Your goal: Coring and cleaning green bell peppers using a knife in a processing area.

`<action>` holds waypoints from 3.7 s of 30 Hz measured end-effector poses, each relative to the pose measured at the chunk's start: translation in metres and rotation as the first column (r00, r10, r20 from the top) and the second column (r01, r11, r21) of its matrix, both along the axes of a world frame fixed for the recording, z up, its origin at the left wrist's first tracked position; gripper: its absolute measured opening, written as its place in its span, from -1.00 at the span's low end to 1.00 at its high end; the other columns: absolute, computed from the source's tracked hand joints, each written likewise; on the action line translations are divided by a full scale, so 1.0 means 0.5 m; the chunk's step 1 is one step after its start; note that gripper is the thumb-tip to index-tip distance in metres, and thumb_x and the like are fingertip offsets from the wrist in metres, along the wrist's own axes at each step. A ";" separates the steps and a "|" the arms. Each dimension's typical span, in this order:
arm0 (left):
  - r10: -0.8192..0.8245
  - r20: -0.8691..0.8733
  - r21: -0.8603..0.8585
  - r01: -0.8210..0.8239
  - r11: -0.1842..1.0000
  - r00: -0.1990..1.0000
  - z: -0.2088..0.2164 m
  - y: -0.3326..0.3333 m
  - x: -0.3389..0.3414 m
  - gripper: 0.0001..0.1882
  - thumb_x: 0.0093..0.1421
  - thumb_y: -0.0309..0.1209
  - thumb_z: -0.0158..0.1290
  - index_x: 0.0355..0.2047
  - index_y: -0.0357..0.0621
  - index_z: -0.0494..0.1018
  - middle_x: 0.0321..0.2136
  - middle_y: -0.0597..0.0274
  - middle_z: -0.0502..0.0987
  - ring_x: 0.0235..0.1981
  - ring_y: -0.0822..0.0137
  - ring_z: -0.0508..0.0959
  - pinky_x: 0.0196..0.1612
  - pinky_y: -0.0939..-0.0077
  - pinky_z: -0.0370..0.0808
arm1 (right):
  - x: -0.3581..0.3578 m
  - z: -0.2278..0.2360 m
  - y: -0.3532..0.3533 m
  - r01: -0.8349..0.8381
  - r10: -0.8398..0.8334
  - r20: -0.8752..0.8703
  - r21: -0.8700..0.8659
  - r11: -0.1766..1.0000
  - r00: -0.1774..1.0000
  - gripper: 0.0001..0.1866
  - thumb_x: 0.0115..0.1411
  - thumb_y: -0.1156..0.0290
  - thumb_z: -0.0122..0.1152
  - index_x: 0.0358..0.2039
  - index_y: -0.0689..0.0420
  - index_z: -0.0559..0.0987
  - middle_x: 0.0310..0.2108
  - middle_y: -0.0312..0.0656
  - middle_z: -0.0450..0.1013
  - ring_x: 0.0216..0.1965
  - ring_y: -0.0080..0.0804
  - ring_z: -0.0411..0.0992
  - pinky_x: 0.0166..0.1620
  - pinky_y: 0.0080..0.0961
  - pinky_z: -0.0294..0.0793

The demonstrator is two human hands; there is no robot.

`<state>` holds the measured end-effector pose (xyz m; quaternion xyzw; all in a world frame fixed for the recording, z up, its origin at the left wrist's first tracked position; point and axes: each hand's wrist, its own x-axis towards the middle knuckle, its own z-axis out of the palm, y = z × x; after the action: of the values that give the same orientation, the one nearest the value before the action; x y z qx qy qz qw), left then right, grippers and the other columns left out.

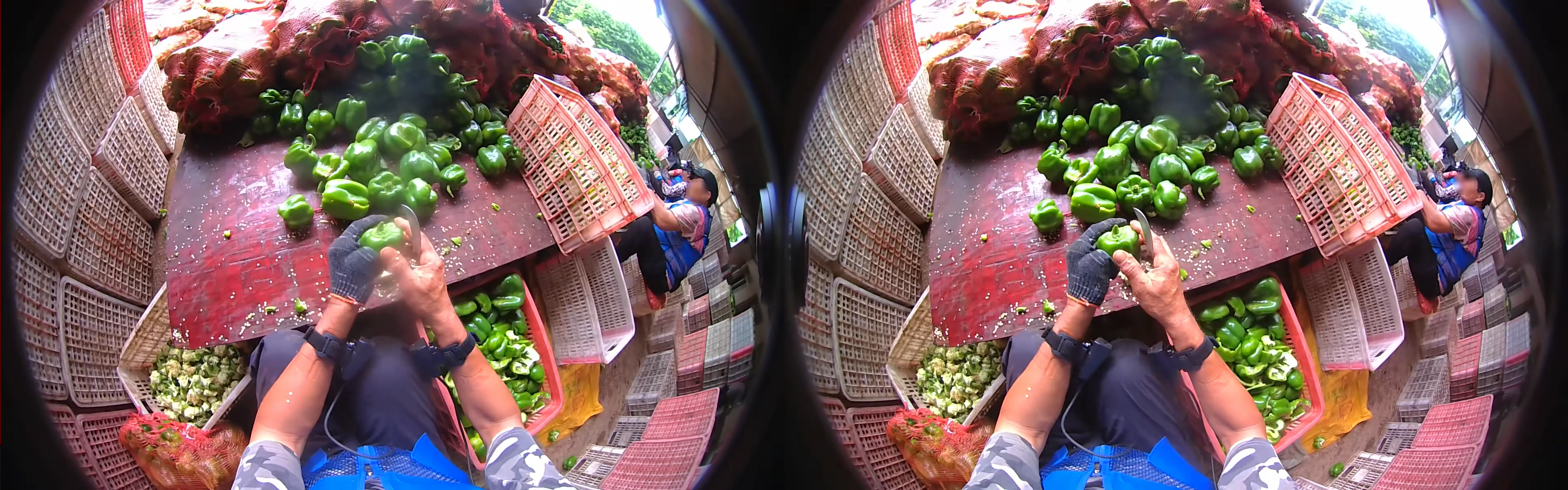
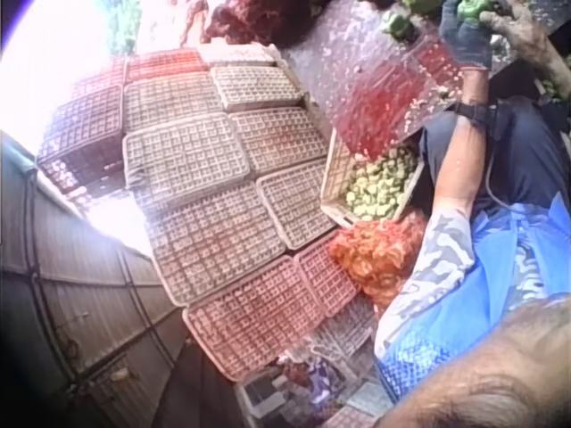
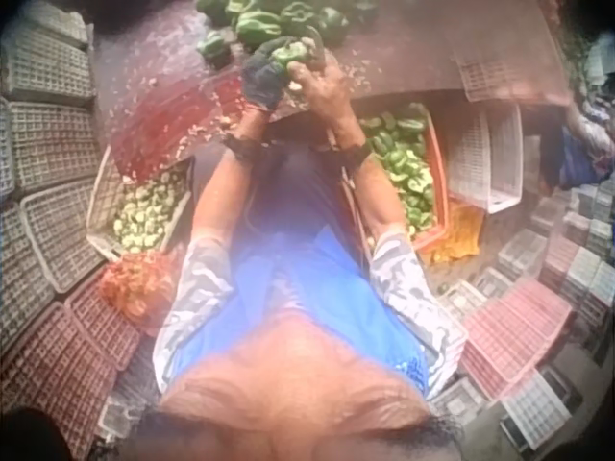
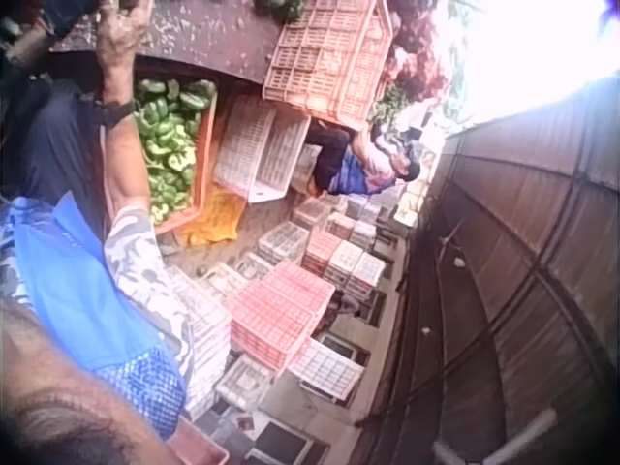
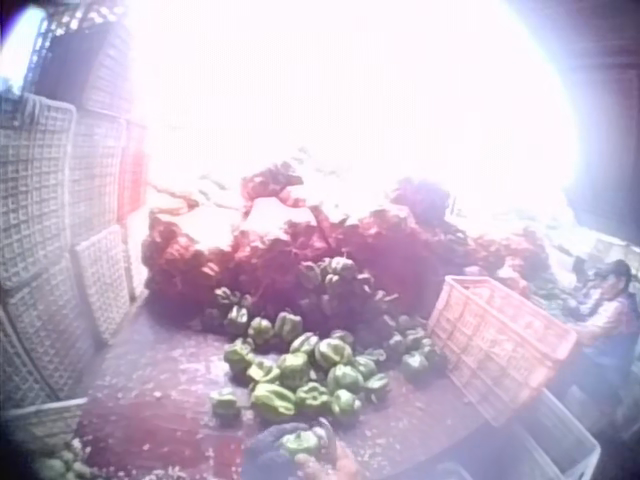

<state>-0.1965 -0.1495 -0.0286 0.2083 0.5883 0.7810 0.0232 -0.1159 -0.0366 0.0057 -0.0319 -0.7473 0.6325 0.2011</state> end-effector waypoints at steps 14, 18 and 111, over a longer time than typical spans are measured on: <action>0.153 -0.041 -0.387 -0.157 0.908 0.987 0.022 0.000 0.010 -0.55 -0.08 -0.41 0.33 -0.12 -0.18 0.58 -0.36 0.11 0.69 -0.34 0.37 0.66 -0.23 0.40 0.62 | -0.028 -0.041 0.013 -0.085 0.103 0.044 -0.295 0.952 0.994 -0.55 0.27 0.38 0.36 0.11 0.29 0.53 -0.05 -0.17 0.54 -0.03 -0.51 0.47 0.06 -0.51 0.48; 0.104 0.079 -0.319 -0.074 0.945 0.991 0.010 -0.003 -0.001 -0.62 -0.05 -0.48 0.29 -0.15 -0.19 0.61 -0.36 0.16 0.69 -0.36 0.41 0.65 -0.25 0.45 0.61 | -0.023 -0.039 0.009 -0.049 0.057 0.029 -0.232 0.971 0.998 -0.58 0.24 0.40 0.36 0.07 0.29 0.56 -0.11 -0.19 0.55 -0.11 -0.53 0.48 0.00 -0.52 0.50; -0.613 0.364 0.771 0.142 0.621 0.702 -0.107 -0.130 -0.143 -0.71 0.41 -0.38 -0.11 0.03 -0.26 0.44 -0.10 -0.12 0.61 -0.17 0.03 0.66 -0.09 0.10 0.66 | -0.126 0.001 0.020 0.057 0.152 0.309 -0.575 0.816 0.939 -0.72 0.18 0.40 0.42 -0.15 0.16 0.54 -0.42 -0.34 0.50 -0.56 -0.68 0.46 -0.63 -0.80 0.34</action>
<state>-0.2679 -0.2143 -0.0821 0.0701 0.1506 0.9388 0.3017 -0.1787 -0.0264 0.0063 -0.1811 -0.5450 0.8180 0.0336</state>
